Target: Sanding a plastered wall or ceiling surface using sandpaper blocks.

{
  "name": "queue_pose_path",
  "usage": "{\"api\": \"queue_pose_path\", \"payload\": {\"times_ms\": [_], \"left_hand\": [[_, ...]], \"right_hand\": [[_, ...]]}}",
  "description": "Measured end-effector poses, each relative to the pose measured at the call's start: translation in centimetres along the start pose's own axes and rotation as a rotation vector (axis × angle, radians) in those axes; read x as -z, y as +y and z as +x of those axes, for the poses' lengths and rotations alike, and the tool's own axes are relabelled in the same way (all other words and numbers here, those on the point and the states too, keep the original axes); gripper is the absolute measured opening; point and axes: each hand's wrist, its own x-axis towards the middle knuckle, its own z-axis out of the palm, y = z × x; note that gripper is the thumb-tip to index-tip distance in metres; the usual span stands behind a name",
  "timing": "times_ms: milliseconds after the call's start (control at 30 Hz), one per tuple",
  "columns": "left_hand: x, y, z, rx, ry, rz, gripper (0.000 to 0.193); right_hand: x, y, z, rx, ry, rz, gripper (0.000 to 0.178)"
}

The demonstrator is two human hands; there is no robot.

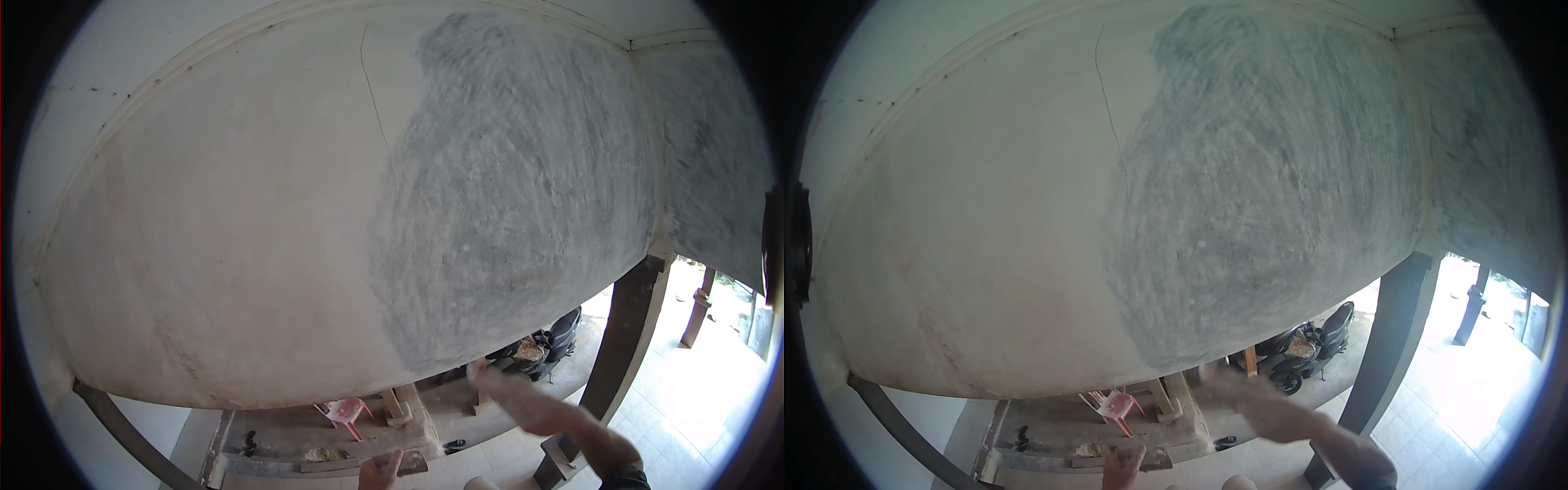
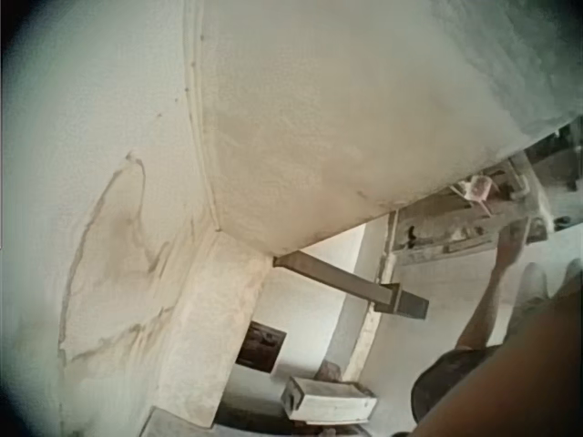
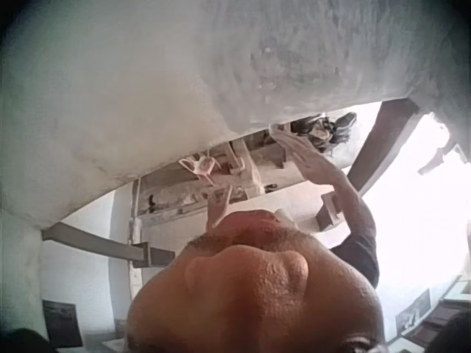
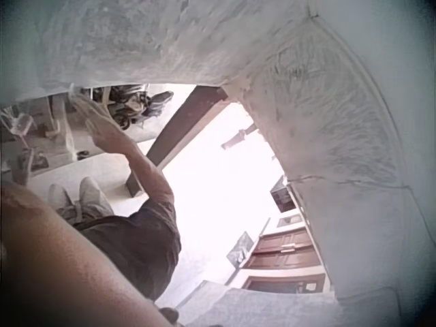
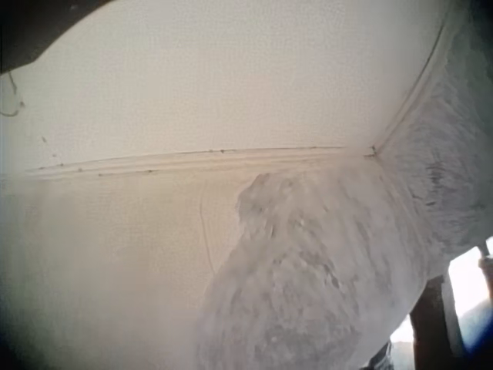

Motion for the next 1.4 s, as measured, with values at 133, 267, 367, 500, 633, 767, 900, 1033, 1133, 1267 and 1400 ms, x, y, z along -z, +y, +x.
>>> {"api": "queue_pose_path", "payload": {"times_ms": [133,267,367,500,633,767,900,1033,1133,1267,1400], "left_hand": [[0.0,12.7,-0.7,-0.384,0.144,0.265,0.032],[-0.3,21.4,0.5,-0.882,0.247,0.047,0.023],[0.4,25.7,1.7,-0.954,0.205,0.176,0.024],[1.0,30.3,3.9,-1.188,0.304,0.239,0.027],[2.0,30.6,6.3,-1.132,0.340,0.237,0.025],[2.8,29.5,6.8,-1.131,0.306,0.182,0.024],[2.3,29.3,7.0,-1.214,0.303,0.183,0.021],[1.9,29.5,6.6,-1.205,0.274,0.135,0.018],[3.3,29.1,6.2,-1.179,0.262,0.203,0.016],[2.3,28.5,7.5,-1.205,0.247,0.166,0.016],[2.8,29.3,5.8,-1.156,0.248,0.184,0.016]], "right_hand": [[9.2,-5.0,3.5,-0.009,0.549,-0.503,0.060],[15.4,-5.5,11.0,0.132,0.844,-1.162,0.073],[18.6,-6.5,17.5,0.076,0.898,-1.298,0.070],[20.4,-10.8,23.2,-0.179,0.800,-1.592,0.079],[21.6,-12.2,26.4,-0.291,0.783,-1.923,0.085],[17.4,-10.6,26.7,-0.383,0.634,-1.934,0.091],[18.2,-11.0,27.2,-0.369,0.695,-1.818,0.090],[18.9,-14.1,28.0,-0.574,0.654,-1.939,0.090],[15.8,-13.4,28.6,-0.533,0.567,-1.994,0.089],[19.1,-12.3,29.6,-0.443,0.650,-1.919,0.085],[17.7,-14.8,29.2,-0.514,0.719,-2.000,0.079]]}}
